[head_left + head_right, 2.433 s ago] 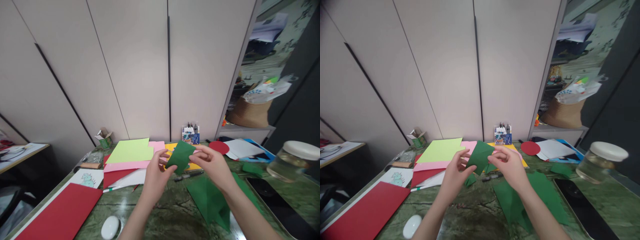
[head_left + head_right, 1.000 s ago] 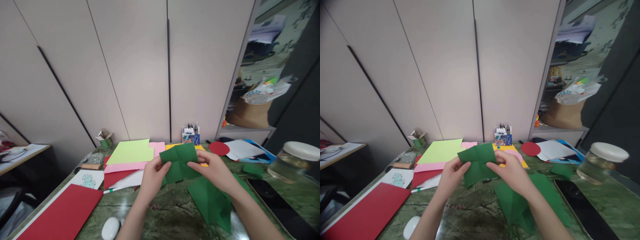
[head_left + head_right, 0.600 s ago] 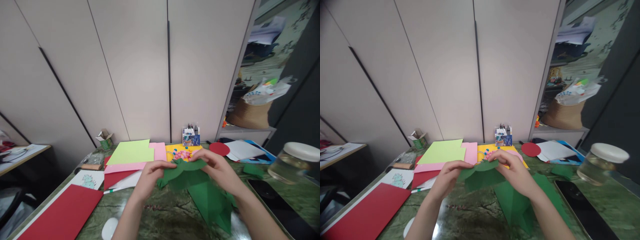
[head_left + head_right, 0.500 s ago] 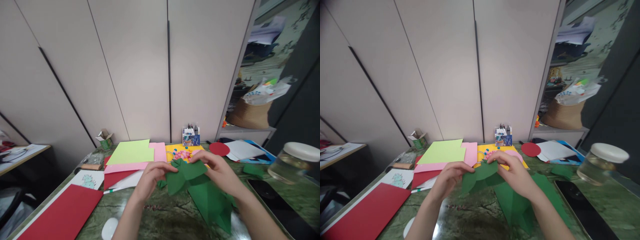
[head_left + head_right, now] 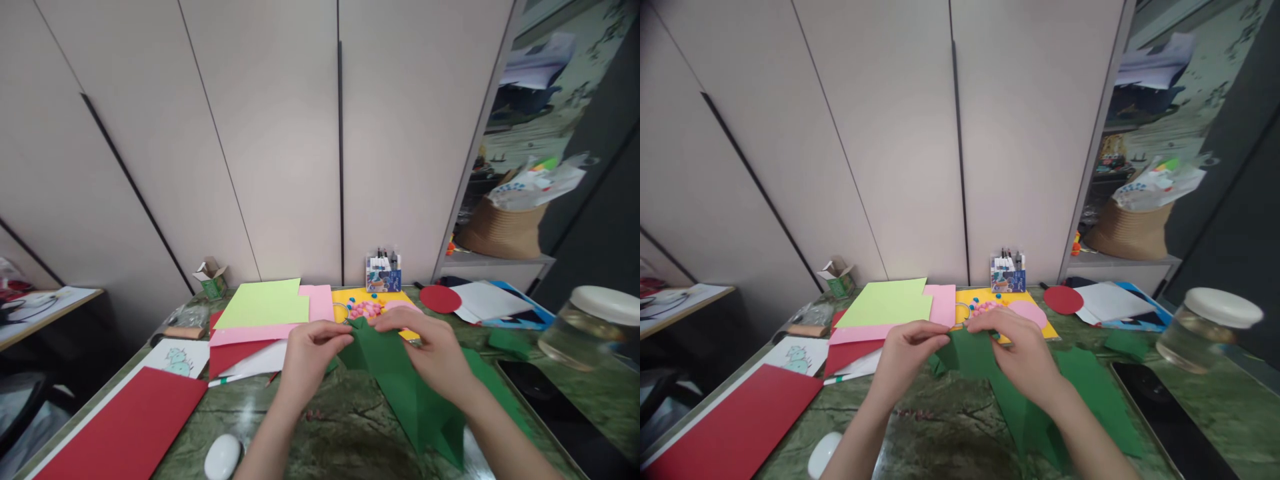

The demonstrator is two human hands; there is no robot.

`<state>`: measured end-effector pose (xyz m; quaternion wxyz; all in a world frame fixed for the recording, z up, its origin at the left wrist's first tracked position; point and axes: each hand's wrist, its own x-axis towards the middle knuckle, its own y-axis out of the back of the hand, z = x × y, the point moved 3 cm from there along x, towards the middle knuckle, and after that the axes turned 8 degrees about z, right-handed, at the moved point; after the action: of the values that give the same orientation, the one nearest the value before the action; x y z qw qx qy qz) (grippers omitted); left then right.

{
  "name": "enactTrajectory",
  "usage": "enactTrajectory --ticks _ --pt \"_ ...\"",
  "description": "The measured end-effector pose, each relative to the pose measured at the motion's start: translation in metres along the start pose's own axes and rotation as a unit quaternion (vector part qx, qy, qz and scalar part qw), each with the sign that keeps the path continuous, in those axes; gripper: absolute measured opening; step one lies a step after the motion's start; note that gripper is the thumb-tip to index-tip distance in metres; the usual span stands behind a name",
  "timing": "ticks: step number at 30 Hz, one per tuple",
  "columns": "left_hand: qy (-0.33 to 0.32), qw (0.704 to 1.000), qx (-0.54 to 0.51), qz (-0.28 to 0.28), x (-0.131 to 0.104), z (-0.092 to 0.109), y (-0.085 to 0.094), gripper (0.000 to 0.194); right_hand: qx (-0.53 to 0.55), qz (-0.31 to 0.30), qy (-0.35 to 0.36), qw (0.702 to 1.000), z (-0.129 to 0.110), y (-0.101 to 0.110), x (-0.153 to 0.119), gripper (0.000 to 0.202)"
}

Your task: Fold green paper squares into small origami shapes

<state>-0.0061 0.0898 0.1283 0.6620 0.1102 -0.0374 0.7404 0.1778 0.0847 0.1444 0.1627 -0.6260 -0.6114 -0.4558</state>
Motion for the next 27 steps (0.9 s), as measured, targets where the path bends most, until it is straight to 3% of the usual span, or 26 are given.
enactTrajectory --ticks 5,12,19,27 --pt "-0.038 0.999 0.013 0.012 -0.005 0.004 -0.001 0.005 0.024 0.034 0.060 0.997 -0.006 -0.002 -0.001 0.025" --pt "-0.110 0.994 0.016 0.004 -0.004 0.012 0.000 0.003 0.034 0.047 0.082 0.995 -0.014 -0.002 0.001 0.028" --pt "-0.078 0.995 0.059 0.005 -0.007 0.010 0.000 0.006 0.023 0.045 0.103 0.993 -0.021 0.000 0.004 0.033" --pt "-0.094 0.992 0.081 0.008 -0.011 0.014 -0.001 0.006 0.022 0.032 0.108 0.993 -0.018 -0.001 0.002 0.034"
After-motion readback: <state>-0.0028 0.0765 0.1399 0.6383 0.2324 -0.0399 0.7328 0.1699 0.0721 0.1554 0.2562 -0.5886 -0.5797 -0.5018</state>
